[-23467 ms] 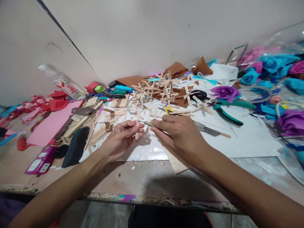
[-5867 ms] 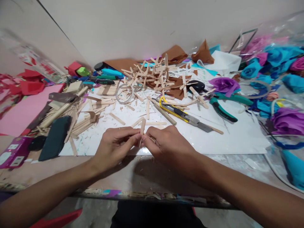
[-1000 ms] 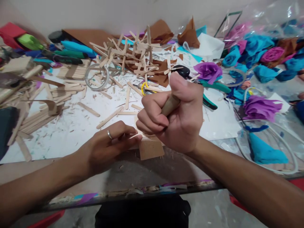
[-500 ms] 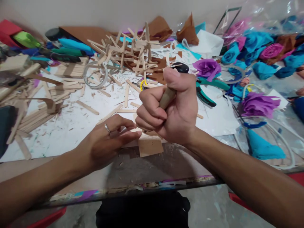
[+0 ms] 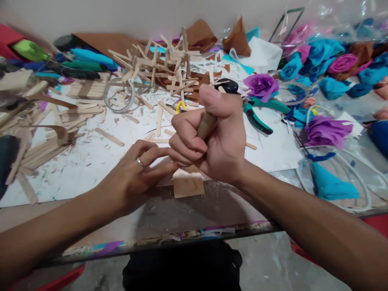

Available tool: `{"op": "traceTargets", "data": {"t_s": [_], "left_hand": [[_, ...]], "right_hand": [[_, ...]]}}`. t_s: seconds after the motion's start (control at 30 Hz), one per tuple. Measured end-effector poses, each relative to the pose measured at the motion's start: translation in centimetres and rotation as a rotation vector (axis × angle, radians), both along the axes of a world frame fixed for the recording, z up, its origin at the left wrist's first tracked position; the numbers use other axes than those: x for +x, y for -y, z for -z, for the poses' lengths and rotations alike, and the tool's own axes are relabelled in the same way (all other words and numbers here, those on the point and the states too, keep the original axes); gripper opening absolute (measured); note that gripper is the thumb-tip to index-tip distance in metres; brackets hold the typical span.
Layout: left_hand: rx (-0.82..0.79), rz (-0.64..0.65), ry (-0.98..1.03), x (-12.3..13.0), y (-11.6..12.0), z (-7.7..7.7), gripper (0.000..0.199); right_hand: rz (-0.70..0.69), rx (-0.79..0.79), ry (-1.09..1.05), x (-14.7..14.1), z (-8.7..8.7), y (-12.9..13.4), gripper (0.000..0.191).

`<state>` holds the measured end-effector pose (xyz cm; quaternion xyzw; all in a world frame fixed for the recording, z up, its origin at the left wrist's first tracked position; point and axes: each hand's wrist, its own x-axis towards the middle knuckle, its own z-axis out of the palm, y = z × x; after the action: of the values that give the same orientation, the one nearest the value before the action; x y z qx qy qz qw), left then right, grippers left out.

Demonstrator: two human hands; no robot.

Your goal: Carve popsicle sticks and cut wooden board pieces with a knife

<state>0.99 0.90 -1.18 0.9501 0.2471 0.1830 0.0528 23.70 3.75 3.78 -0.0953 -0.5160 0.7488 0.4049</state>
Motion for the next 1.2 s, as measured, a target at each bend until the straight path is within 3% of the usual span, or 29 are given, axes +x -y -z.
{"op": "traceTargets", "data": {"t_s": [0.13,0.47,0.7,1.0,1.2], "left_hand": [[-0.019,0.029,0.03,-0.2,-0.2,0.1,0.049],[-0.091,0.056,0.058,-0.4,-0.5,-0.2,0.047],[-0.174,0.057,0.012,-0.4,-0.6,-0.4,0.054],[-0.1,0.075,0.092,-0.5,-0.5,0.1,0.052],[-0.078,0.067,0.09,-0.5,-0.5,0.2,0.045]], "right_hand": [[0.057,-0.056,-0.036,-0.1,0.1,0.3,0.065],[-0.044,0.04,0.037,0.3,-0.2,-0.5,0.072],[0.06,-0.094,0.075,0.1,-0.9,0.7,0.065],[-0.07,0.066,-0.074,0.2,0.7,-1.2,0.066],[-0.028,-0.023,-0.074,0.3,0.4,-0.6,0.065]]}}
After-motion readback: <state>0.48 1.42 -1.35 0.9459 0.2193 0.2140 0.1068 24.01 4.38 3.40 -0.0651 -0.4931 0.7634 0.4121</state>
